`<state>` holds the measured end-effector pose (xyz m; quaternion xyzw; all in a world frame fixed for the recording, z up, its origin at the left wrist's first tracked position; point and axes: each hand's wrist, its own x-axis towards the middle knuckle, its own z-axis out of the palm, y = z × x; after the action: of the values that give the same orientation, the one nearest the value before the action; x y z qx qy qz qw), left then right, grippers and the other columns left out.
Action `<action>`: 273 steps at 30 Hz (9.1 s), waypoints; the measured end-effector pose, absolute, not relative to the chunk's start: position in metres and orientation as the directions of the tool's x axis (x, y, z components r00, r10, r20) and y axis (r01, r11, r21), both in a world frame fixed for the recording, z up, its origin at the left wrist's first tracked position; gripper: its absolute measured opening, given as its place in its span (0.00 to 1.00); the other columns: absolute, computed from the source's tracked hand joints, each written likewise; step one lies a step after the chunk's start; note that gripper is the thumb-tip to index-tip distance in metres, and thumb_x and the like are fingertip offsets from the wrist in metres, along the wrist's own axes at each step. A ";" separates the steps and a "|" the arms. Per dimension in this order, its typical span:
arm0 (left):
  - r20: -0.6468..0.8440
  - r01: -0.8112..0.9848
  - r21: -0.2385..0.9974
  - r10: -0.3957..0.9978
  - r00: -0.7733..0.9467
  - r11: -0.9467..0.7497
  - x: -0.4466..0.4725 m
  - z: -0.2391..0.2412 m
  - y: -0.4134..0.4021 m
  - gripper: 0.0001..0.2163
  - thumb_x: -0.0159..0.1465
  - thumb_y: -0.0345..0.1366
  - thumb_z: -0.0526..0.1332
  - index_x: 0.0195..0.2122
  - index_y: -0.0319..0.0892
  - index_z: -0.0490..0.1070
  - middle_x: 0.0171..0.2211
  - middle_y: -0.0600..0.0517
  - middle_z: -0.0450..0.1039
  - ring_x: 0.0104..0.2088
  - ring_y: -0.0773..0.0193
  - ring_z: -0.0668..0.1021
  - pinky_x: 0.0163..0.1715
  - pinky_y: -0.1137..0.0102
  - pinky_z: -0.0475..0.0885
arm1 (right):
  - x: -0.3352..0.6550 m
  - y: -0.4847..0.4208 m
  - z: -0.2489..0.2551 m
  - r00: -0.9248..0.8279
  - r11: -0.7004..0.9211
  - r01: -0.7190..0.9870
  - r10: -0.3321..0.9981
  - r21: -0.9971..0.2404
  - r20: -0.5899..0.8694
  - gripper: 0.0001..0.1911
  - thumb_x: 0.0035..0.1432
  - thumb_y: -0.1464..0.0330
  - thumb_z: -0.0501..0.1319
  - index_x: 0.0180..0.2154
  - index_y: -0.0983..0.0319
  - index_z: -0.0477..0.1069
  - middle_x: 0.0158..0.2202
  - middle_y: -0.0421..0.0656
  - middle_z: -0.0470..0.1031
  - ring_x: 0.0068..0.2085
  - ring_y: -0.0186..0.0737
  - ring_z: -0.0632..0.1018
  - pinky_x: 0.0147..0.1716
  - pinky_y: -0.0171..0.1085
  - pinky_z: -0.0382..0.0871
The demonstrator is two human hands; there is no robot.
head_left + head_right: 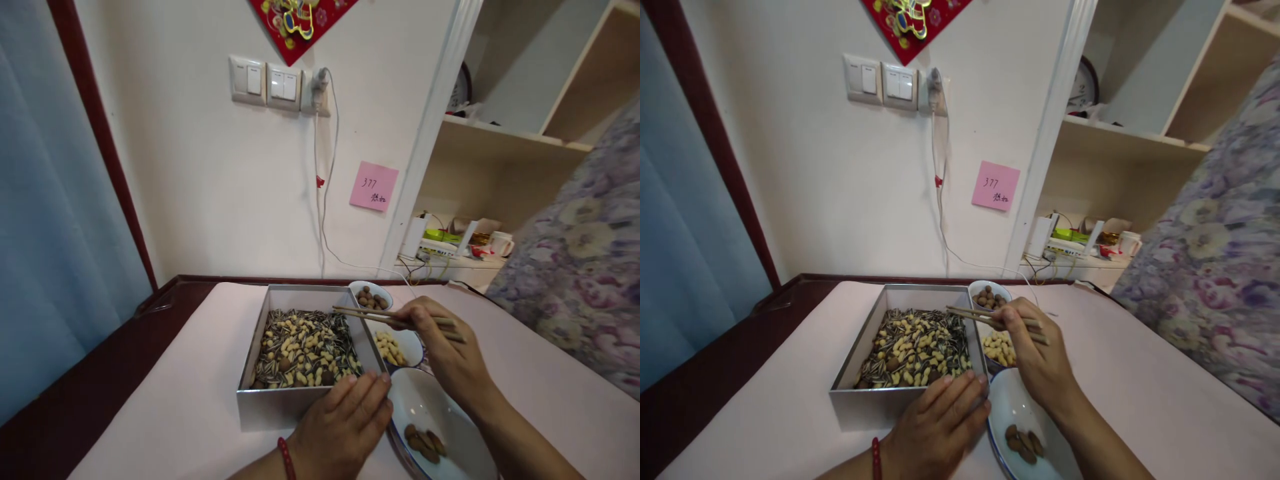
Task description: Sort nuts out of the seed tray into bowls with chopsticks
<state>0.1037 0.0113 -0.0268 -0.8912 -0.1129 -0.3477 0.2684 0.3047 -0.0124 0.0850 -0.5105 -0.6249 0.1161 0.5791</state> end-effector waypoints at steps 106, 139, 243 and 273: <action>0.723 0.403 -0.472 -0.083 0.686 -0.784 0.106 -0.035 0.017 0.15 0.70 0.43 0.59 0.53 0.45 0.74 0.65 0.47 0.64 0.63 0.57 0.67 0.65 0.61 0.51 | 0.277 0.030 0.063 0.066 0.426 0.466 0.857 -0.775 0.511 0.23 0.65 0.50 0.55 0.29 0.61 0.73 0.27 0.42 0.74 0.31 0.40 0.75 0.33 0.39 0.72; 0.697 0.410 -0.406 0.013 0.717 -0.817 0.105 -0.027 0.009 0.14 0.70 0.40 0.59 0.55 0.46 0.73 0.66 0.49 0.63 0.66 0.58 0.62 0.67 0.62 0.46 | 0.329 -0.034 0.095 0.359 0.425 0.440 0.724 -0.791 0.589 0.18 0.64 0.52 0.59 0.34 0.58 0.76 0.34 0.42 0.78 0.37 0.39 0.80 0.38 0.35 0.76; 0.700 0.392 -0.381 0.016 0.714 -0.837 0.106 -0.028 0.012 0.16 0.69 0.40 0.60 0.57 0.44 0.73 0.65 0.49 0.64 0.66 0.57 0.62 0.68 0.61 0.44 | 0.333 -0.047 0.101 0.335 0.435 0.512 0.693 -0.741 0.638 0.16 0.66 0.55 0.57 0.36 0.58 0.77 0.36 0.44 0.77 0.39 0.43 0.80 0.39 0.40 0.76; 0.716 0.377 -0.431 -0.057 0.695 -0.820 0.106 -0.031 0.016 0.13 0.70 0.38 0.59 0.53 0.43 0.74 0.65 0.46 0.65 0.65 0.57 0.65 0.65 0.62 0.51 | 0.294 0.038 0.068 0.093 0.368 0.550 0.865 -0.750 0.493 0.21 0.66 0.51 0.53 0.31 0.59 0.69 0.30 0.42 0.74 0.30 0.38 0.75 0.30 0.38 0.72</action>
<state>0.1059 0.0162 -0.0312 -0.8751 -0.0914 -0.3794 0.2861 0.2942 0.0381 0.0675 -0.5400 -0.6551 0.1562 0.5048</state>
